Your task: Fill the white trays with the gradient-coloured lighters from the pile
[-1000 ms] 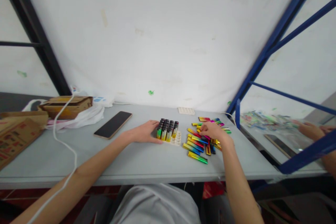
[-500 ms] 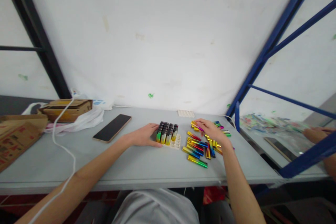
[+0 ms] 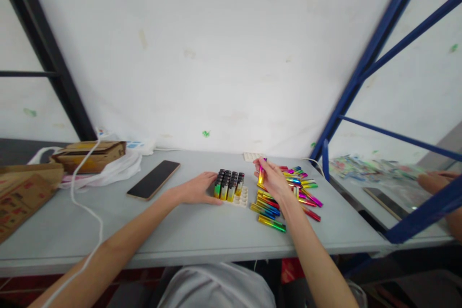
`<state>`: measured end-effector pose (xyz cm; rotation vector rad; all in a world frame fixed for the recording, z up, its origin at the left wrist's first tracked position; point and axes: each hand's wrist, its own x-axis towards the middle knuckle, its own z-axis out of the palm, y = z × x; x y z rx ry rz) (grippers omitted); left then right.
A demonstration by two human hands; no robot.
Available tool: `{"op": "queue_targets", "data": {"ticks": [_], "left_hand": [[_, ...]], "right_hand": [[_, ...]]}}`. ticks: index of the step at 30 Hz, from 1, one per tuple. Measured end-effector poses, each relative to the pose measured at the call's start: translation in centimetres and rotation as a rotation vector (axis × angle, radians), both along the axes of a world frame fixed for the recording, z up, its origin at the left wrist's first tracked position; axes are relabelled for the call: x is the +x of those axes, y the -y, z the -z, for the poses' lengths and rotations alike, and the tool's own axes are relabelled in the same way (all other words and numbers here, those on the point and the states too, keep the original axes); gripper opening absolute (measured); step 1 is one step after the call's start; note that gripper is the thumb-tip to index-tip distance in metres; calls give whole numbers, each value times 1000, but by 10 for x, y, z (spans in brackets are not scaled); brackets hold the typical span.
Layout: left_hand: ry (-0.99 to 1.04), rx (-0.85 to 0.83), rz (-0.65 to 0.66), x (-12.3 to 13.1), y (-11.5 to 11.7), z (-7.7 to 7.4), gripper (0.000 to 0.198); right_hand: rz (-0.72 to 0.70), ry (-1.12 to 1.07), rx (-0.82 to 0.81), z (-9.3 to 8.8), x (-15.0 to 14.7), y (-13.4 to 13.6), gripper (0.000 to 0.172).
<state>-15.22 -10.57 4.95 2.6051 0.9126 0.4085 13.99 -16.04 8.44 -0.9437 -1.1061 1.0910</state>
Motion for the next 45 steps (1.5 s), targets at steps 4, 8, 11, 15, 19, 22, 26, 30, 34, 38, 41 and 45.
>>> {"op": "queue_targets", "data": {"ticks": [4,8,11,15,19,22,26,30,34,38,41,45], "left_hand": [[13,25,21,0,-2,3,93],[22,49,39,-1,-3,4,91],[22,39,48,-1,-2,2,90],[7,19,26,0,-1,1,93],[6,12,22,0,0,0,93],[7,22,22,0,0,1,93],[6,29,16,0,-1,2,93],[12,35,25,0,-2,3,93],[16,24,32,0,-1,3,93],[21,32,50,1,-1,3,90],[12,33,53,1,-1,3,89],[7,40,48,0,-1,3,88]], "right_hand": [[-116,110,19,-2,-8,8,59],[-176,72,-43,-3,-15,11,60],[-121,38,-111,-2,-21,9,62],[-40,5,-226,2,-26,6,66],[-2,4,-374,3,-28,7,51],[1,36,-393,4,-28,9,41],[32,60,-329,6,-26,7,46],[-39,81,-206,5,-23,3,62],[-108,189,-1,-1,-15,4,68],[-93,573,196,-11,-2,16,50],[14,888,273,-20,4,25,39],[-141,1057,132,-29,4,36,34]]}}
